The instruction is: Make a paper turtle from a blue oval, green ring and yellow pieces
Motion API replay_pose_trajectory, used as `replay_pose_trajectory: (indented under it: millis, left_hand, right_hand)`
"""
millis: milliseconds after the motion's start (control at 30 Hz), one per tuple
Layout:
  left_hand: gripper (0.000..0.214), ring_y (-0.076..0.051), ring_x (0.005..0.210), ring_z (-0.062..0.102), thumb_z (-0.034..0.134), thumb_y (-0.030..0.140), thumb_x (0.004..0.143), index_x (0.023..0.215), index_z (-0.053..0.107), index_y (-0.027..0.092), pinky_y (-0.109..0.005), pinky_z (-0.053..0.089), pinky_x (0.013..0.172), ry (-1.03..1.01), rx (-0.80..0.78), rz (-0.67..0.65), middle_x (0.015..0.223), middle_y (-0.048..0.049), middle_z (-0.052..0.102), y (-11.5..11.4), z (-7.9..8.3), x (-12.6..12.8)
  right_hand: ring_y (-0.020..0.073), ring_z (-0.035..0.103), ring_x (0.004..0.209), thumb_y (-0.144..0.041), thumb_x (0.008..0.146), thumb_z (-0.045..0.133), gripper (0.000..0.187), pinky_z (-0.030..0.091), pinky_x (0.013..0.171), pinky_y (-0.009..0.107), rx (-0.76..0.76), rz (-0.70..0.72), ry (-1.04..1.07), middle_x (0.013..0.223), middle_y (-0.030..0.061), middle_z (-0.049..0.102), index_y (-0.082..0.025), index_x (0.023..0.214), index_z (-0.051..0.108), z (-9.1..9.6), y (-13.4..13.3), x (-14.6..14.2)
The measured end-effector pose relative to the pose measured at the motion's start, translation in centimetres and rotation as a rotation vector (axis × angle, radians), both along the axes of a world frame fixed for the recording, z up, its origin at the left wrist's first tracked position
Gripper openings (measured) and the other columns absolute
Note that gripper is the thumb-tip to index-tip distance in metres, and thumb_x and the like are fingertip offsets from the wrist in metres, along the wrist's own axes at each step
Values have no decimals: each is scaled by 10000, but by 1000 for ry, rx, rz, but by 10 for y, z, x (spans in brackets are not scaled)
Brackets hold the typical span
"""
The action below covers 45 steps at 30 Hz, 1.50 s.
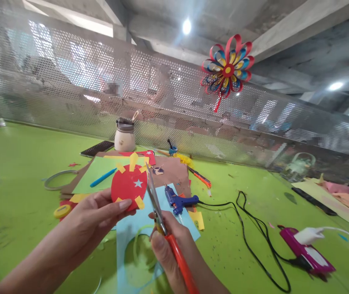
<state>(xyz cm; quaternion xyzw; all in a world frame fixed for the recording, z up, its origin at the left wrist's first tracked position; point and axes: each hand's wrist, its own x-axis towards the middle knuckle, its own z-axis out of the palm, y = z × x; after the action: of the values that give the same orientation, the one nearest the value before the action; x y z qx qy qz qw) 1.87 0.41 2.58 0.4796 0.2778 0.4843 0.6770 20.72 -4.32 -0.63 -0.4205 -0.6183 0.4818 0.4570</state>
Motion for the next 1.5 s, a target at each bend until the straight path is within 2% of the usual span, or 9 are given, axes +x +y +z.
replay_pose_trajectory:
  millis: [167, 333, 500, 800, 967, 1033, 1133, 1300, 1500]
  left_hand:
    - [81, -129, 789, 602, 691, 234, 839, 882, 754, 206, -236, 465, 786, -1, 5, -12, 835, -8, 744, 0, -1, -1]
    - [70, -121, 733, 597, 698, 232, 826, 833, 760, 199, -219, 470, 732, -10, 35, 16, 779, 3, 731, -2, 1, 2]
    - [67, -122, 716, 600, 710, 222, 811, 782, 756, 183, -216, 475, 725, -25, 32, 10, 755, -4, 736, -3, 2, 7]
    - [144, -163, 751, 639, 719, 246, 804, 930, 769, 197, -274, 489, 794, -93, -48, 19, 878, -45, 771, -8, -2, 13]
    - [150, -172, 774, 642, 728, 269, 796, 924, 775, 205, -282, 485, 797, -62, -51, 31, 893, -49, 778, -9, -3, 12]
    - [143, -168, 761, 648, 730, 272, 794, 916, 780, 216, -276, 487, 787, -50, -49, 3, 884, -42, 781, -11, -3, 13]
    - [169, -188, 802, 669, 730, 293, 795, 944, 778, 229, -300, 489, 826, -23, -65, -59, 917, -44, 782, -14, -3, 16]
    - [237, -236, 907, 669, 750, 312, 771, 986, 767, 214, -343, 475, 895, 32, -79, -103, 1000, -61, 770, -19, -9, 22]
    - [157, -201, 813, 642, 734, 301, 784, 892, 754, 190, -308, 468, 827, 65, -64, -113, 890, -49, 759, -24, -17, 27]
  right_hand:
    - [158, 446, 668, -714, 834, 487, 575, 369, 598, 291, 16, 22, 20, 715, -6, 440, -202, 1082, 570, 0, -3, -3]
    - [154, 483, 655, -756, 816, 460, 658, 391, 628, 308, -17, 16, 47, 809, 39, 544, -189, 1138, 549, -1, -6, -5]
    - [176, 522, 682, -771, 802, 458, 675, 390, 616, 312, -31, 10, 52, 794, 47, 553, -178, 1116, 540, -5, -7, -8]
    - [157, 501, 630, -778, 785, 482, 691, 391, 596, 309, -13, -27, 107, 752, 26, 556, -184, 1127, 569, -14, -5, -12]
    - [162, 553, 639, -719, 825, 508, 648, 445, 636, 327, -41, -166, 206, 773, 49, 600, -156, 1138, 582, -15, -1, -11]
    - [168, 571, 656, -661, 828, 570, 583, 470, 664, 338, -55, -214, 275, 776, 44, 620, -166, 1135, 581, -8, 2, -9]
    - [177, 601, 727, -470, 795, 724, 494, 501, 722, 341, -64, -296, 374, 820, 21, 638, -208, 1176, 552, 7, 6, -7]
    - [187, 635, 782, -291, 767, 754, 612, 517, 801, 364, -12, -293, 483, 821, -12, 641, -247, 1309, 472, 24, 13, -8]
    - [204, 689, 843, -251, 787, 733, 737, 530, 844, 396, 16, -267, 500, 913, -2, 709, -291, 1413, 345, 20, 12, -13]
